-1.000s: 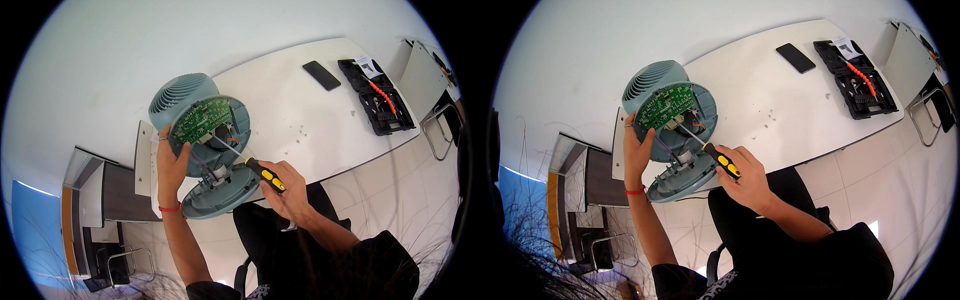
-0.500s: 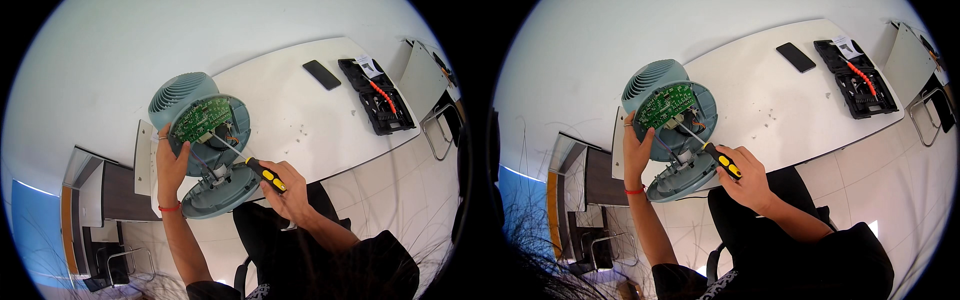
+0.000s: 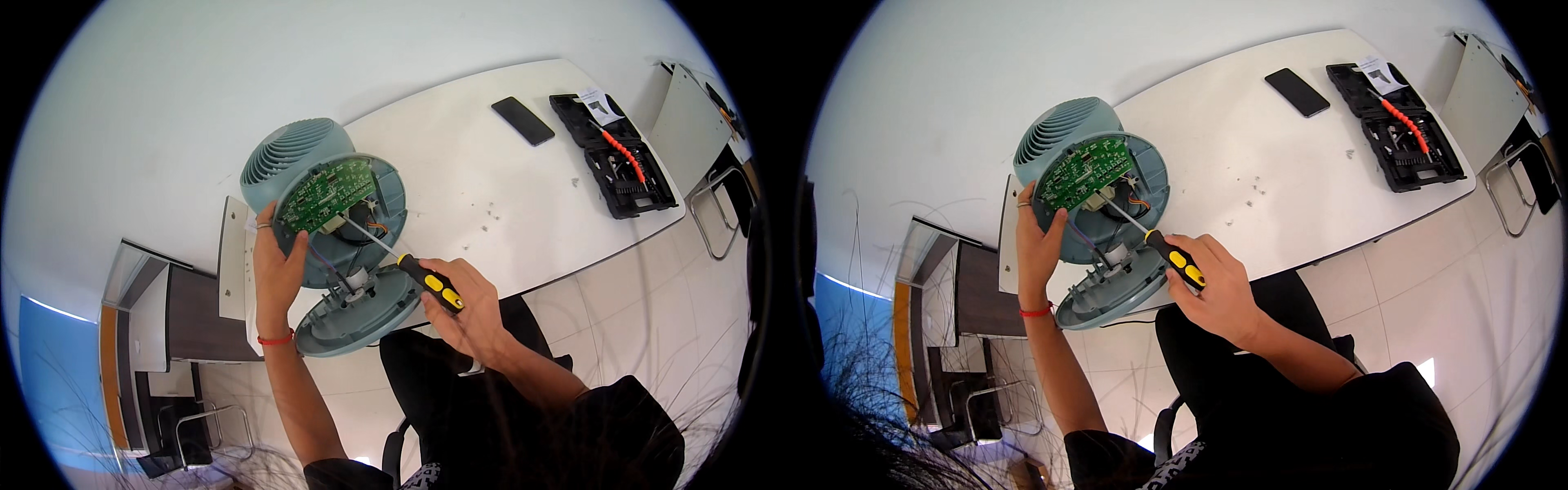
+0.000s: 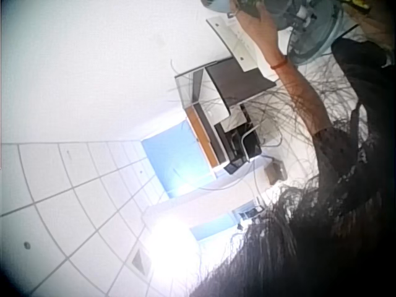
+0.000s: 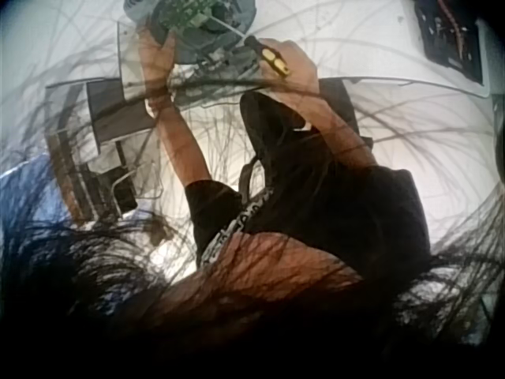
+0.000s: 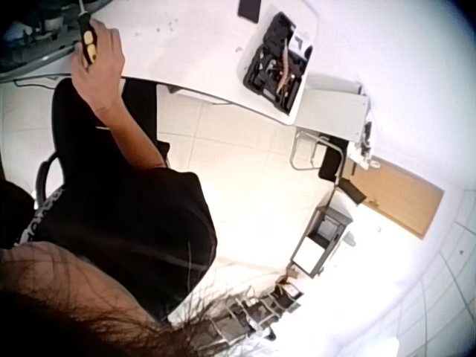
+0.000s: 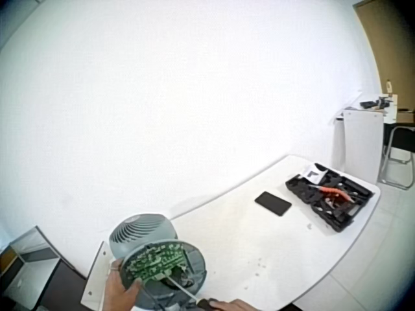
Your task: The person uses a screwdriver to remove screws from the base of a teal-colored fan. They then lift the circuit board out of the fan housing and place it on the table.
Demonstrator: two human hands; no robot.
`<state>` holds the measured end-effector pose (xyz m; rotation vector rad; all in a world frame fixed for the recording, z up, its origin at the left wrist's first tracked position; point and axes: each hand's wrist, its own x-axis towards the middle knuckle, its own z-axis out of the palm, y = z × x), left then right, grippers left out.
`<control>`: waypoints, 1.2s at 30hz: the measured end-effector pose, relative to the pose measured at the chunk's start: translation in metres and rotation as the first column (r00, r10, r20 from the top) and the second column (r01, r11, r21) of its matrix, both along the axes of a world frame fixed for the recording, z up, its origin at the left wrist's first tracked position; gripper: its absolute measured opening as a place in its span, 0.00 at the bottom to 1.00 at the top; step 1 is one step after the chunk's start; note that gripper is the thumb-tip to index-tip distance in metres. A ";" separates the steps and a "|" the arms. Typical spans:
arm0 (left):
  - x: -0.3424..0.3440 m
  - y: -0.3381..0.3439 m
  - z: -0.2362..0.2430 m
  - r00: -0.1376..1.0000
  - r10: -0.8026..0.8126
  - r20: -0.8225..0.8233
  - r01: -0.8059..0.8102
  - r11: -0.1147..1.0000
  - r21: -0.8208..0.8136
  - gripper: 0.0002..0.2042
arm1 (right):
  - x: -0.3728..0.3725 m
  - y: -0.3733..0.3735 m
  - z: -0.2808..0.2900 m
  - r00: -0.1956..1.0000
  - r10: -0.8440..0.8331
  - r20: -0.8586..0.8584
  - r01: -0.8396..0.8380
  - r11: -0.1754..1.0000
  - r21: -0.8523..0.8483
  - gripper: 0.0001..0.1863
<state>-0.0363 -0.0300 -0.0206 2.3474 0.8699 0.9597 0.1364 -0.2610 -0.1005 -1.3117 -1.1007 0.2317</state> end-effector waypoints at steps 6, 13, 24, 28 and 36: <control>0.001 -0.001 0.001 1.000 0.003 0.005 -0.003 0.999 -0.032 0.28 | -0.002 0.003 0.009 0.983 -0.082 0.164 0.085 0.996 -0.015 0.19; 0.003 -0.002 0.002 1.000 0.022 0.000 -0.022 0.999 -0.033 0.28 | -0.002 -0.002 0.023 0.963 -0.102 0.251 0.123 0.990 -0.068 0.16; 0.002 -0.001 0.001 1.000 0.008 0.007 -0.008 1.000 -0.009 0.28 | 0.004 -0.002 0.025 0.984 0.009 0.180 -0.009 1.000 0.002 0.19; 0.003 -0.002 0.001 0.999 0.003 0.036 -0.001 0.999 -0.045 0.28 | 0.007 -0.003 0.024 0.976 0.051 0.212 -0.055 0.998 0.014 0.19; 0.000 0.001 -0.002 0.999 0.011 0.035 -0.010 1.000 -0.025 0.27 | 0.005 -0.004 0.018 1.000 0.003 -0.001 -0.003 1.000 -0.023 0.20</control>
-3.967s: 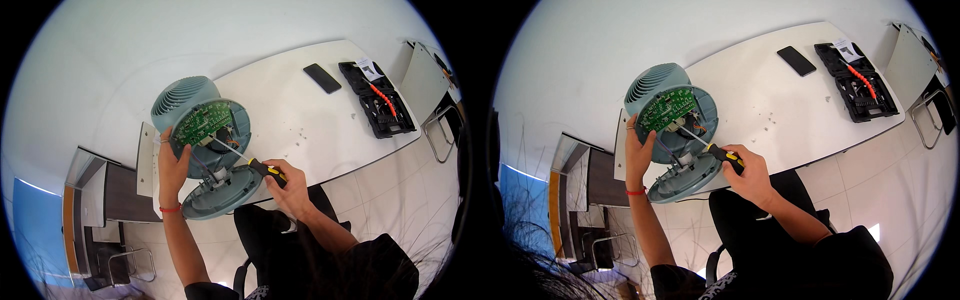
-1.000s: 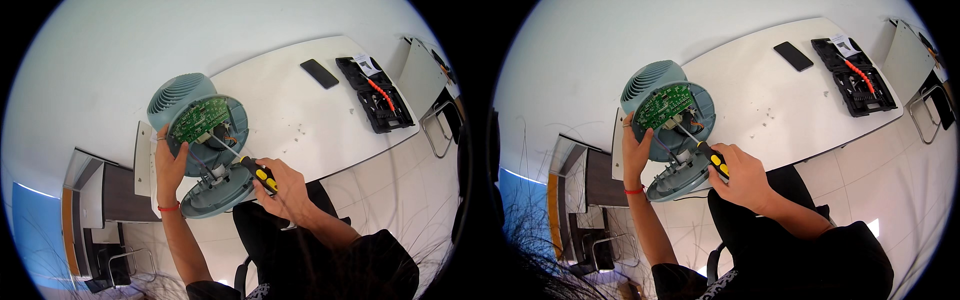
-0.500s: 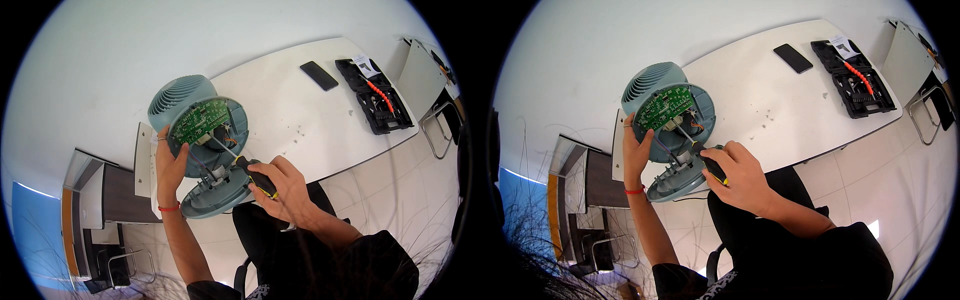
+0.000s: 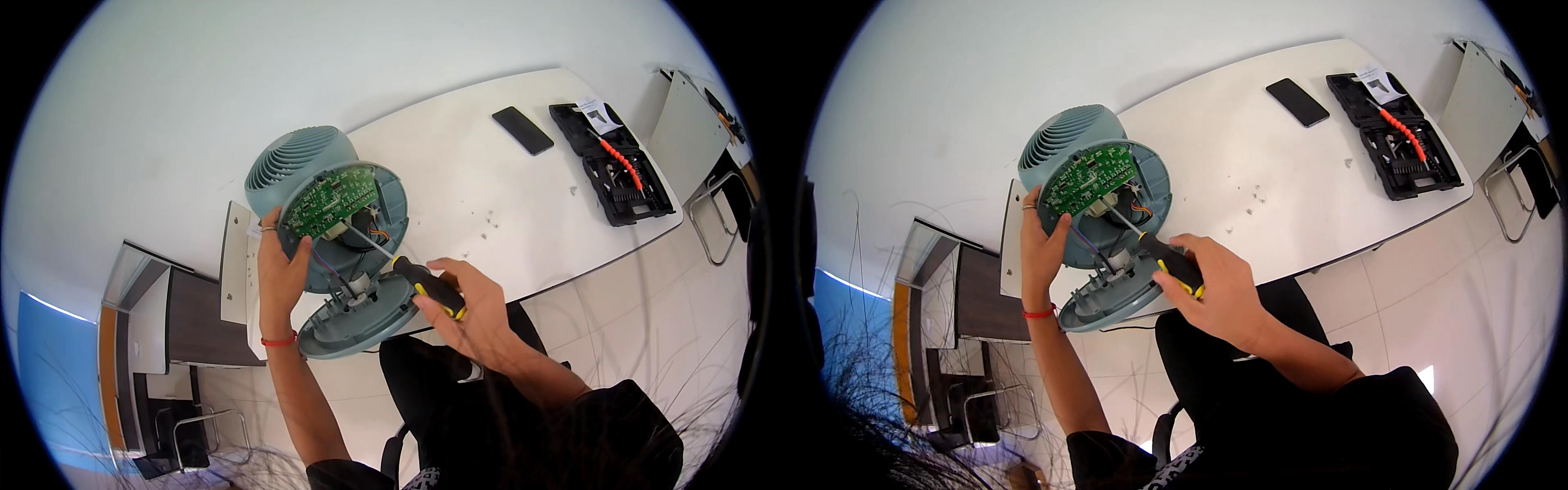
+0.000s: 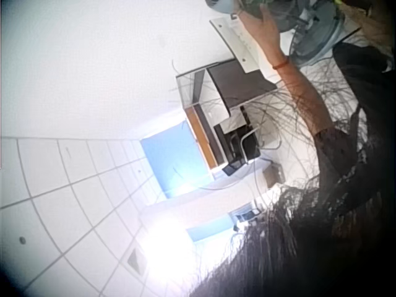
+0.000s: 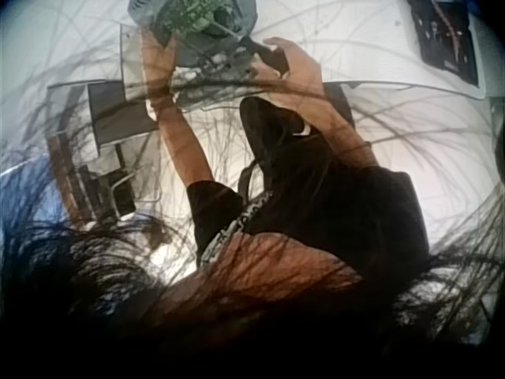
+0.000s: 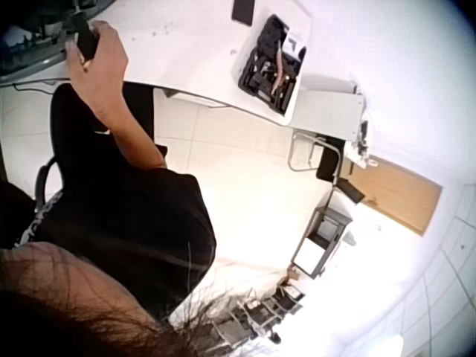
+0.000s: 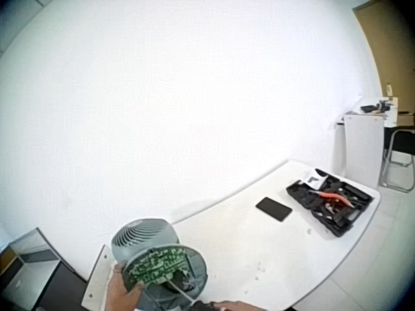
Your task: The person uses a screwdriver to remove screws from the base of a teal-colored fan. They then lift the circuit board out of the fan housing and place it on the table.
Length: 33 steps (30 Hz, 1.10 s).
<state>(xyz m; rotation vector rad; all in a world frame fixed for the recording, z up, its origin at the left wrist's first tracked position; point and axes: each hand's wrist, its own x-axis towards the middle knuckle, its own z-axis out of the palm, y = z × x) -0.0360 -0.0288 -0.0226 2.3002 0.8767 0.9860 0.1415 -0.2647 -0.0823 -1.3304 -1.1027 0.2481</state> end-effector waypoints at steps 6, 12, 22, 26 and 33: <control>0.000 0.000 0.002 1.000 -0.008 -0.022 0.008 1.000 0.005 0.28 | 0.002 0.005 -0.005 0.996 -0.022 0.092 0.022 1.000 0.000 0.17; -0.001 0.002 -0.001 1.000 0.005 -0.015 -0.005 1.000 0.015 0.28 | 0.007 0.007 -0.005 0.936 -0.093 0.339 0.069 0.994 0.085 0.19; 0.004 -0.005 0.011 0.996 0.048 -0.075 -0.046 0.999 0.025 0.28 | 0.008 -0.001 0.005 0.990 -0.049 0.129 0.064 0.991 -0.117 0.25; 0.003 0.002 0.005 0.998 0.025 -0.055 -0.022 0.999 0.046 0.29 | 0.013 0.007 0.000 0.955 -0.191 0.227 0.171 0.980 0.106 0.24; 0.003 -0.002 0.008 0.995 0.064 -0.082 -0.058 0.996 0.069 0.29 | 0.011 -0.004 0.003 0.998 -0.056 -0.024 0.054 0.994 -0.096 0.26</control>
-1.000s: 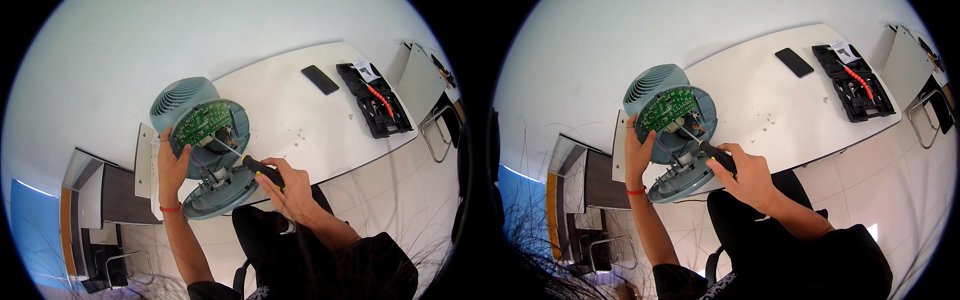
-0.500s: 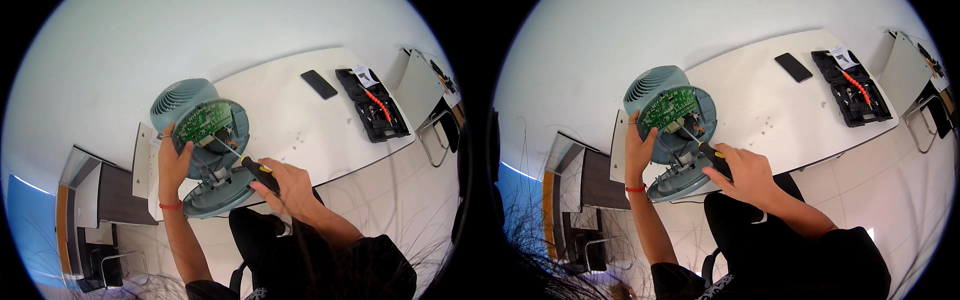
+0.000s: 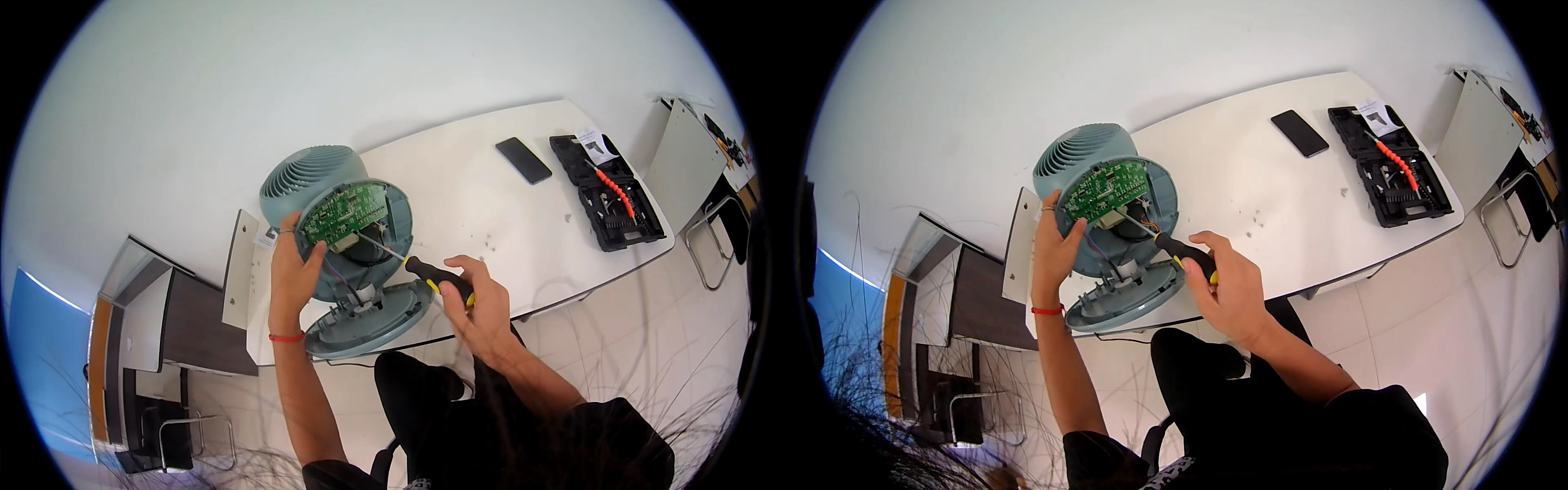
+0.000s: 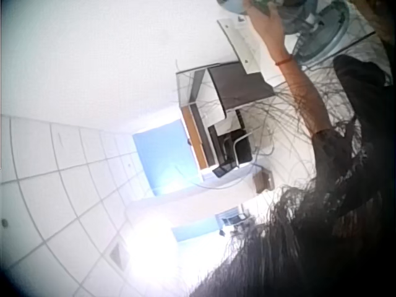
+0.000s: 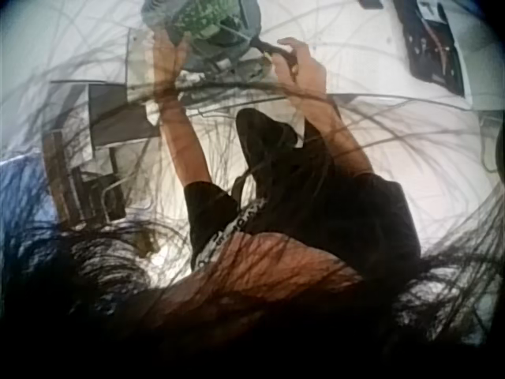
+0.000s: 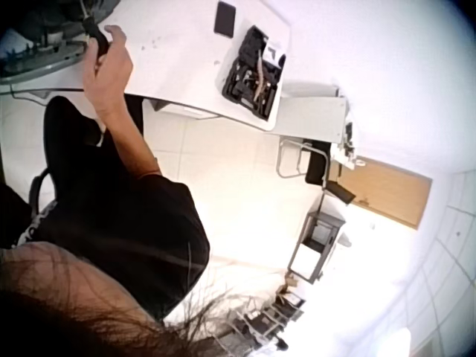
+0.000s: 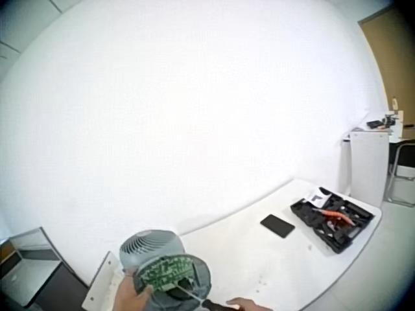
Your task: The person uses a screwdriver to remove screws from the base of a teal-colored fan. They then lift the circuit board out of the fan housing and place it on the table.
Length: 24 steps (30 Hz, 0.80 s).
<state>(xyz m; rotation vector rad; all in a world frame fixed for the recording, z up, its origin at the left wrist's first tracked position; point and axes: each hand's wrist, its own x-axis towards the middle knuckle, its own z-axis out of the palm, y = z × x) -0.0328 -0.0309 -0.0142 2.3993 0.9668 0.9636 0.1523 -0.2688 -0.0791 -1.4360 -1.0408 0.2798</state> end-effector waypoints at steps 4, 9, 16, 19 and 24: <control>-0.003 0.006 -0.007 0.998 -0.038 0.041 0.039 0.999 -0.019 0.29 | 0.001 0.016 -0.007 0.925 -0.229 0.302 0.128 0.939 0.320 0.25; 0.000 0.002 -0.004 0.999 -0.019 0.037 0.019 1.000 -0.002 0.29 | 0.001 0.004 -0.006 0.956 -0.070 0.286 0.048 0.995 0.083 0.24; 0.000 0.003 -0.005 0.999 -0.022 0.025 0.022 1.000 -0.004 0.29 | -0.003 0.009 -0.012 0.909 -0.137 0.393 0.065 0.979 0.192 0.26; 0.001 0.004 -0.005 0.999 -0.033 0.028 0.033 0.999 -0.004 0.29 | -0.010 0.013 -0.014 0.940 -0.171 0.296 0.088 0.958 0.274 0.29; 0.000 0.002 -0.004 0.999 -0.020 0.033 0.020 1.000 -0.012 0.28 | -0.009 0.002 -0.005 0.922 -0.146 0.359 0.101 0.985 0.141 0.33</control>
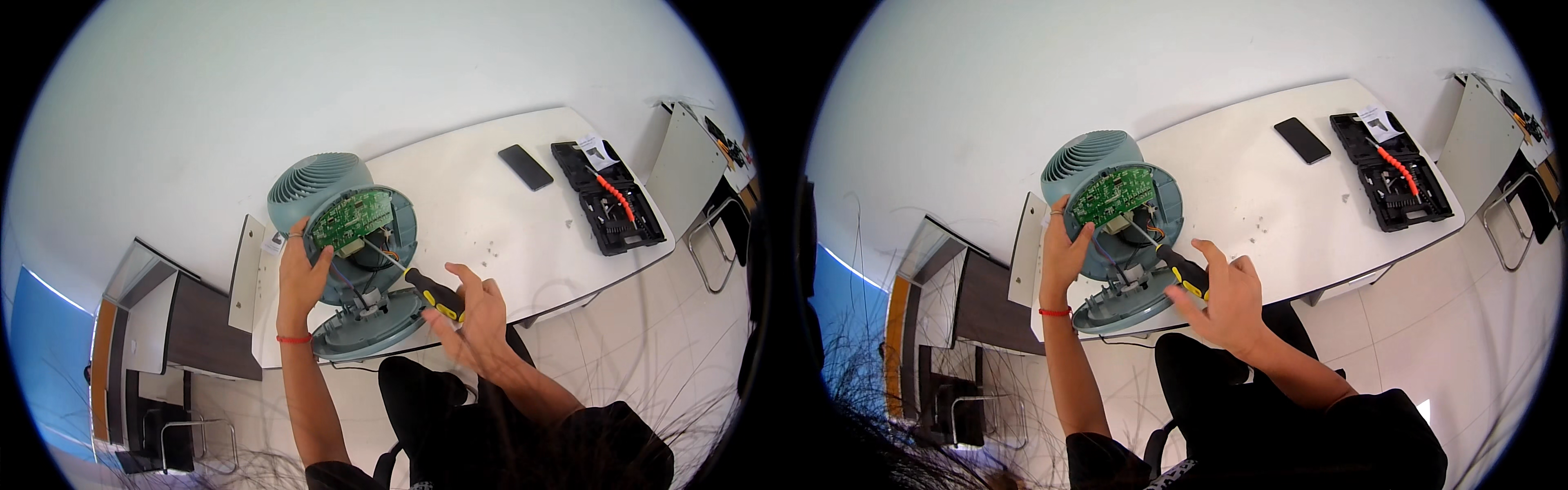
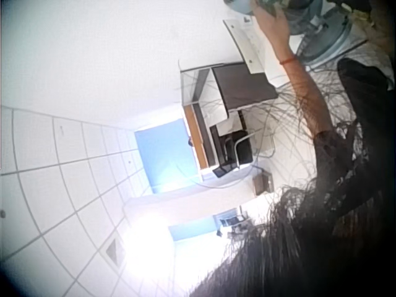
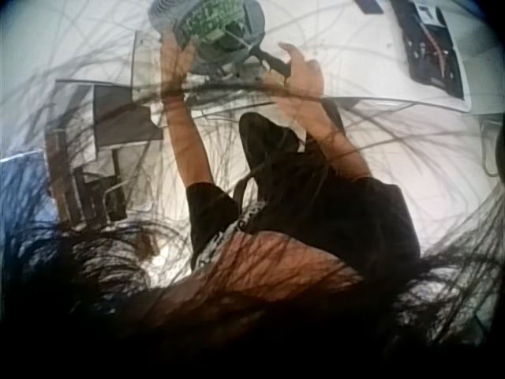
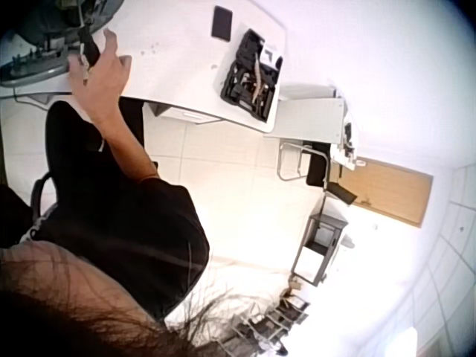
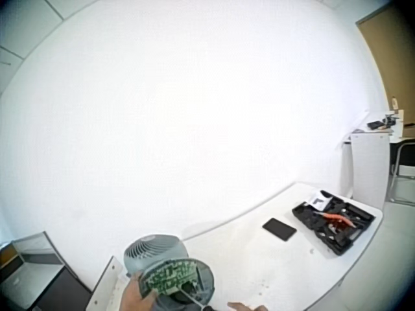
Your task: The person uses a screwdriver to remove screws from the base of a teal-colored fan. They then lift the circuit board out of the fan housing and place it on the table.
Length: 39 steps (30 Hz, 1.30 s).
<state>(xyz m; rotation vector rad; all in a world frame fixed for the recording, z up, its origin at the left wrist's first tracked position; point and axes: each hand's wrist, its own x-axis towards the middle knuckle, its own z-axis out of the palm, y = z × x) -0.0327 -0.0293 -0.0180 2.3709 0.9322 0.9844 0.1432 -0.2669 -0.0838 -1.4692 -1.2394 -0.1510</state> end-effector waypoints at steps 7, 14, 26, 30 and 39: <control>0.000 0.003 -0.002 1.000 -0.027 0.013 0.027 1.000 0.013 0.29 | -0.002 0.006 -0.007 0.996 -0.001 -0.084 0.010 0.993 0.117 0.32; 0.005 0.001 0.001 1.000 -0.003 0.000 0.003 1.000 -0.011 0.29 | -0.001 0.012 -0.018 0.980 0.051 -0.191 -0.016 0.983 0.181 0.32; 0.000 0.005 -0.004 0.999 0.031 -0.018 -0.030 0.999 0.044 0.28 | 0.000 0.004 -0.005 0.990 -0.032 -0.139 0.033 0.999 -0.002 0.30; 0.006 0.003 -0.002 1.000 0.012 -0.002 -0.012 0.998 0.056 0.28 | 0.004 0.003 -0.001 0.869 0.108 -0.483 -0.152 0.987 -0.053 0.29; 0.006 -0.003 -0.006 0.996 -0.013 0.084 0.002 0.992 0.128 0.20 | 0.009 0.003 0.011 0.837 0.077 -0.541 -0.189 0.970 -0.154 0.27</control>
